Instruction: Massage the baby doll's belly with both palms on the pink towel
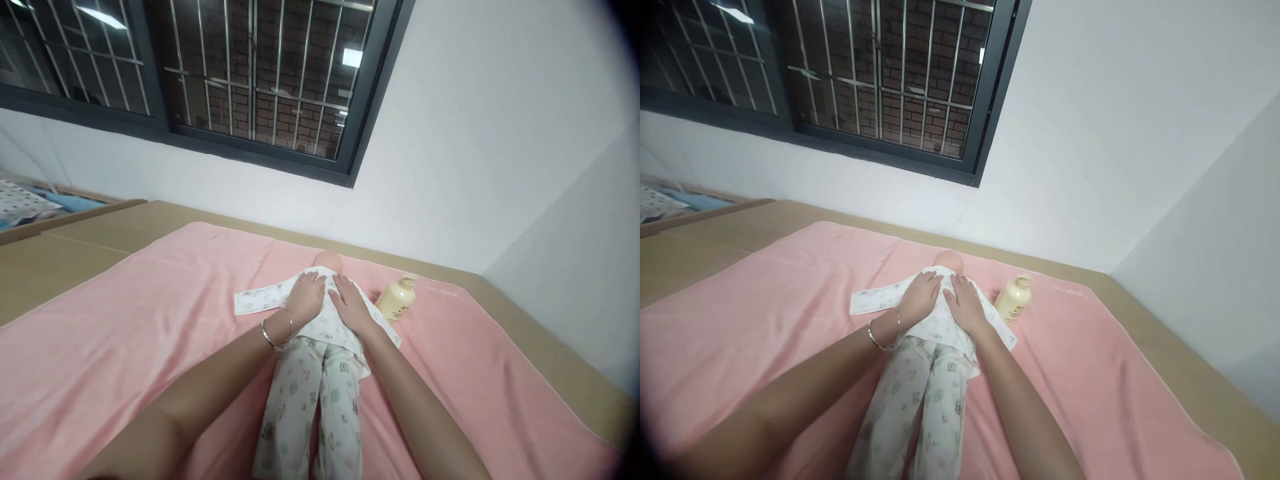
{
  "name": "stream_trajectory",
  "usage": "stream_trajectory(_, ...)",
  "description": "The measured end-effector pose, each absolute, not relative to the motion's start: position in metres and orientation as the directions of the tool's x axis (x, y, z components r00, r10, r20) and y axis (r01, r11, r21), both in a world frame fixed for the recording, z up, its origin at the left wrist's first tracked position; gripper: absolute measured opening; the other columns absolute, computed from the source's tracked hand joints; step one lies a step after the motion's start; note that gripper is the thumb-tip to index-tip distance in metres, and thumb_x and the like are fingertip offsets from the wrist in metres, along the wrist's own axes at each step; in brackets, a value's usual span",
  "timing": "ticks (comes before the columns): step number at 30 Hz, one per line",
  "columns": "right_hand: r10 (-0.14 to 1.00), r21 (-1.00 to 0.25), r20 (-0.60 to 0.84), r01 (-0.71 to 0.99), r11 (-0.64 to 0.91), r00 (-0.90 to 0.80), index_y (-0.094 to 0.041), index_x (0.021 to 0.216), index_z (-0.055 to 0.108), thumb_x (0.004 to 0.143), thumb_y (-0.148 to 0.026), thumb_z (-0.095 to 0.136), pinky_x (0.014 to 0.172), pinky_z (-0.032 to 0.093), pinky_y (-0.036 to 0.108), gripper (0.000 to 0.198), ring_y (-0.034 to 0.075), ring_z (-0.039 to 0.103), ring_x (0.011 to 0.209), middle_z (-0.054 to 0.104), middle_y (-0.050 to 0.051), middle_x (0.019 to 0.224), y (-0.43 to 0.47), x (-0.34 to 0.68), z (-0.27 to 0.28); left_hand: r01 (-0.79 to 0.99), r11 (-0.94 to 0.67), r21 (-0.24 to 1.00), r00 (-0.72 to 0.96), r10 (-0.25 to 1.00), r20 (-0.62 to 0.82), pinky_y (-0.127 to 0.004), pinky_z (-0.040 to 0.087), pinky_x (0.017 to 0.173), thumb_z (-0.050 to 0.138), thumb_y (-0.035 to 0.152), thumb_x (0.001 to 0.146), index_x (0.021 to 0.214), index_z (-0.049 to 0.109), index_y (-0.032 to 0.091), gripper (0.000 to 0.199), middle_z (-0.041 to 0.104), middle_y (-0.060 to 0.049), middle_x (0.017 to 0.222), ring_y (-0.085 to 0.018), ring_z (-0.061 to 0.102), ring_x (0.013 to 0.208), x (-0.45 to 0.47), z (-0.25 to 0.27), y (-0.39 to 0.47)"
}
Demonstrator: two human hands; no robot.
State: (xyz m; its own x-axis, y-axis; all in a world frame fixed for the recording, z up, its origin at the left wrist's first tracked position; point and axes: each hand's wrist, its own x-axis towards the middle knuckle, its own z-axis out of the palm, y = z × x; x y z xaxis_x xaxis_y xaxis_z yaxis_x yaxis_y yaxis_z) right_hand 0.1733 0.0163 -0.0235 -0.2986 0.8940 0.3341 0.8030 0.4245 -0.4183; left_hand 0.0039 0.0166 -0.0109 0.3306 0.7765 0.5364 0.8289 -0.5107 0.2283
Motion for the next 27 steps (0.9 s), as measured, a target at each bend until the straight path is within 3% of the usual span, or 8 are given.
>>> stream_trajectory(6, 0.951, -0.373, 0.238, 0.886, 0.275, -0.195, -0.009, 0.149, 0.035, 0.100, -0.036, 0.028, 0.116, 0.019, 0.056, 0.056, 0.034, 0.024, 0.145, 0.030, 0.018, 0.155, -0.002, 0.153, -0.007, 0.840, -0.491, 0.230, 0.375, 0.832, 0.409, -0.045, 0.038, 0.108, 0.036, 0.015, 0.093, 0.129, 0.054, 0.010, 0.041, 0.056, -0.018, 0.132, -0.028, 0.049, 0.127, 0.007, 0.005, 0.003)
stream_trajectory(10, 0.940, -0.334, 0.209, 0.884, 0.327, -0.269, -0.005, 0.146, 0.039, 0.097, -0.029, 0.034, 0.116, 0.025, 0.048, 0.055, 0.032, 0.028, 0.144, 0.035, 0.020, 0.152, -0.020, 0.149, 0.010, 0.861, -0.466, 0.201, 0.398, 0.866, 0.303, -0.043, 0.042, 0.103, 0.044, 0.011, 0.087, 0.122, 0.058, 0.011, 0.038, 0.059, -0.017, 0.126, -0.029, 0.052, 0.121, 0.010, 0.022, -0.017)
stream_trajectory(14, 0.920, -0.372, 0.234, 0.845, 0.384, -0.315, -0.015, 0.136, 0.054, 0.095, -0.024, 0.038, 0.110, 0.035, 0.041, 0.045, 0.027, 0.045, 0.134, 0.050, 0.014, 0.143, -0.027, 0.153, 0.023, 0.825, -0.523, 0.215, 0.442, 0.833, 0.332, -0.037, 0.043, 0.102, 0.042, 0.010, 0.087, 0.105, 0.064, 0.013, 0.029, 0.066, -0.013, 0.110, -0.025, 0.059, 0.108, 0.016, 0.028, -0.024)
stream_trajectory(18, 0.901, -0.411, 0.312, 0.812, 0.415, -0.302, -0.012, 0.136, 0.054, 0.095, -0.022, 0.034, 0.113, 0.032, 0.041, 0.047, 0.025, 0.044, 0.135, 0.051, 0.014, 0.142, -0.008, 0.162, 0.010, 0.819, -0.524, 0.233, 0.409, 0.819, 0.403, -0.041, 0.037, 0.110, 0.039, 0.018, 0.092, 0.122, 0.059, 0.010, 0.037, 0.059, -0.015, 0.130, -0.027, 0.051, 0.125, 0.013, 0.016, -0.006)
stream_trajectory(23, 0.850, -0.437, 0.425, 0.752, 0.494, -0.311, -0.011, 0.140, 0.050, 0.100, -0.039, 0.031, 0.118, 0.023, 0.045, 0.052, 0.023, 0.035, 0.141, 0.046, 0.013, 0.147, 0.020, 0.178, -0.020, 0.825, -0.478, 0.302, 0.345, 0.849, 0.400, -0.045, 0.031, 0.115, 0.042, 0.042, 0.096, 0.134, 0.052, 0.016, 0.047, 0.050, -0.013, 0.144, -0.028, 0.043, 0.135, -0.001, -0.005, 0.024)
stream_trajectory(27, 0.875, -0.424, 0.385, 0.786, 0.450, -0.293, -0.011, 0.142, 0.047, 0.100, -0.037, 0.031, 0.119, 0.022, 0.045, 0.051, 0.023, 0.033, 0.142, 0.043, 0.013, 0.149, 0.016, 0.174, -0.018, 0.866, -0.425, 0.264, 0.306, 0.868, 0.391, -0.049, 0.032, 0.113, 0.038, 0.047, 0.097, 0.141, 0.044, 0.010, 0.058, 0.047, -0.019, 0.146, -0.032, 0.039, 0.138, 0.000, -0.008, 0.018)
